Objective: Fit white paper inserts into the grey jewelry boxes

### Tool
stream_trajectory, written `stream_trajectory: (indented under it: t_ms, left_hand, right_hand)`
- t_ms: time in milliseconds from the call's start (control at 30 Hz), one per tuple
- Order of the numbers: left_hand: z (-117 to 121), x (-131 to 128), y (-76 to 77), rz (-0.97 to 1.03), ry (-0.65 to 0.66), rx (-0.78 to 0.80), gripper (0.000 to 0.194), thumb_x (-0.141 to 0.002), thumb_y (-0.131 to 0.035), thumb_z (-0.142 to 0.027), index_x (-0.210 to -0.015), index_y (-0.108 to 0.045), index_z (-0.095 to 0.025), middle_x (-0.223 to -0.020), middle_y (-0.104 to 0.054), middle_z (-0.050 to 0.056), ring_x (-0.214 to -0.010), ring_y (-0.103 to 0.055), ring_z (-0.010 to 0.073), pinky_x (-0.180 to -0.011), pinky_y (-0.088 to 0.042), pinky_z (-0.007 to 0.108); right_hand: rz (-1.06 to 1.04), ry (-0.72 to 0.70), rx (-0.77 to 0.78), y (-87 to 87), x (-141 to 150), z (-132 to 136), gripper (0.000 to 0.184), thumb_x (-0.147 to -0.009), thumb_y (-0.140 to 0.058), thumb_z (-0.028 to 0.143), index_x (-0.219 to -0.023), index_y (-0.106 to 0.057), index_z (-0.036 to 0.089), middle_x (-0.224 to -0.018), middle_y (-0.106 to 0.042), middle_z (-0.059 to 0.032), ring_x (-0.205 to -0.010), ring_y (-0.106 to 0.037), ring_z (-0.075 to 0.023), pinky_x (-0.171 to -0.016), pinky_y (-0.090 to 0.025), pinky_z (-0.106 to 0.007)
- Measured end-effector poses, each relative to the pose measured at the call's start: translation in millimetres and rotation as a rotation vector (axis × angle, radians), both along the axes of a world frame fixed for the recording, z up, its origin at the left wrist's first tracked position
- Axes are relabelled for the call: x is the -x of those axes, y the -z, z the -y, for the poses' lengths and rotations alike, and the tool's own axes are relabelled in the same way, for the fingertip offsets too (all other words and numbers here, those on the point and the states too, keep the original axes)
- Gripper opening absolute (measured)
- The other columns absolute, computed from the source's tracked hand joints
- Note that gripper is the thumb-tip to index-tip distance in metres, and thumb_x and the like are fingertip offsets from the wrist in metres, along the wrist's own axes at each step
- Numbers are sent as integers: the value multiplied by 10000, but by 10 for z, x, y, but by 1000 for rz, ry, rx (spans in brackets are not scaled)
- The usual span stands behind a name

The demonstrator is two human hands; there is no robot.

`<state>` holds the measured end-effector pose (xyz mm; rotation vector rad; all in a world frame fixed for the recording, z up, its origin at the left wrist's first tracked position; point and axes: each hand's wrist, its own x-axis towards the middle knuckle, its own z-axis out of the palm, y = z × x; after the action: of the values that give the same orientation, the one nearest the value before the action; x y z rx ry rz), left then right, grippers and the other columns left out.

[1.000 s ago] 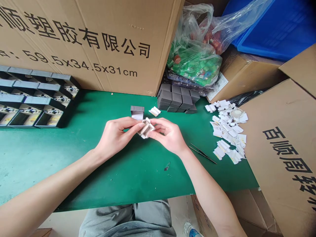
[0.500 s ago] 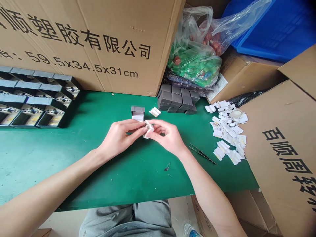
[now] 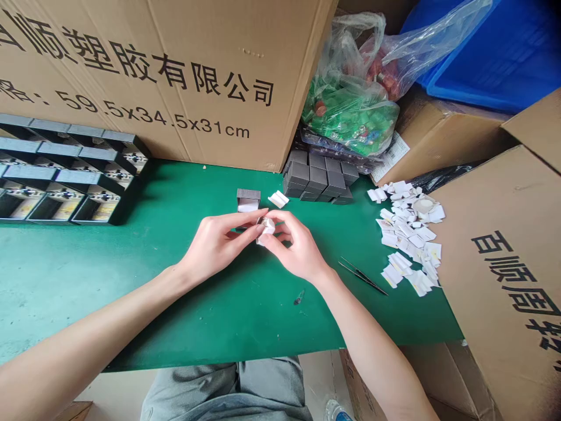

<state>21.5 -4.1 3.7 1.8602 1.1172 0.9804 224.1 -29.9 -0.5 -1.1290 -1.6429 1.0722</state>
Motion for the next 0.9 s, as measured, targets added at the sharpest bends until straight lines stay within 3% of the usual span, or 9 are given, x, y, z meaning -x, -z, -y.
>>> stream_trajectory:
  t_ms: [100, 233, 500, 733, 900]
  left_hand:
    - [15, -6, -20, 13, -8, 13, 434, -955, -717, -557, -1253, -820, -258, -1198, -822, 30, -1061, -788, 264, -751, -632, 218]
    - [24, -6, -19, 39, -27, 34, 434, -942, -733, -560, -1248, -823, -266, -1212, -816, 32, -1086, -788, 290, -764, -641, 238]
    - [33, -8, 1, 79, -49, -5, 427, -911, -769, -559, -1202, -842, -255, -1199, -817, 53, -1080, -790, 313, -839, -652, 297]
    - [23, -7, -3, 103, 16, -26, 357, -953, -736, -510, -1151, -860, -239, -1212, -816, 68, -1144, -763, 297, -1020, -600, 331]
    - [14, -47, -12, 278, 49, 181, 380, -882, -827, -492, -1148, -834, -220, -1183, -816, 79, -1070, -780, 278, -950, -633, 316]
  right_hand:
    - [-94, -1, 78, 9, 20, 11, 379, -911, -767, 482, -1197, -621, 280, -1237, -694, -43, -947, -759, -183, -775, -647, -305]
    - [-205, -32, 204, 14, 36, 17, 428, -874, -800, 485, -1196, -597, 290, -1126, -723, -4, -910, -768, -174, -814, -667, -324]
    - [-299, -14, 240, 37, 49, -7, 456, -806, -869, 400, -1164, -612, 282, -955, -734, 25, -873, -760, -159, -830, -657, -300]
    - [-225, 64, 100, 40, 93, -5, 437, -781, -880, 448, -1070, -618, 251, -1148, -695, -16, -853, -740, -129, -831, -666, -281]
    - [-94, 118, -160, 81, 127, 20, 284, -889, -794, 382, -1088, -636, 257, -1154, -634, -22, -882, -744, -132, -838, -681, -282]
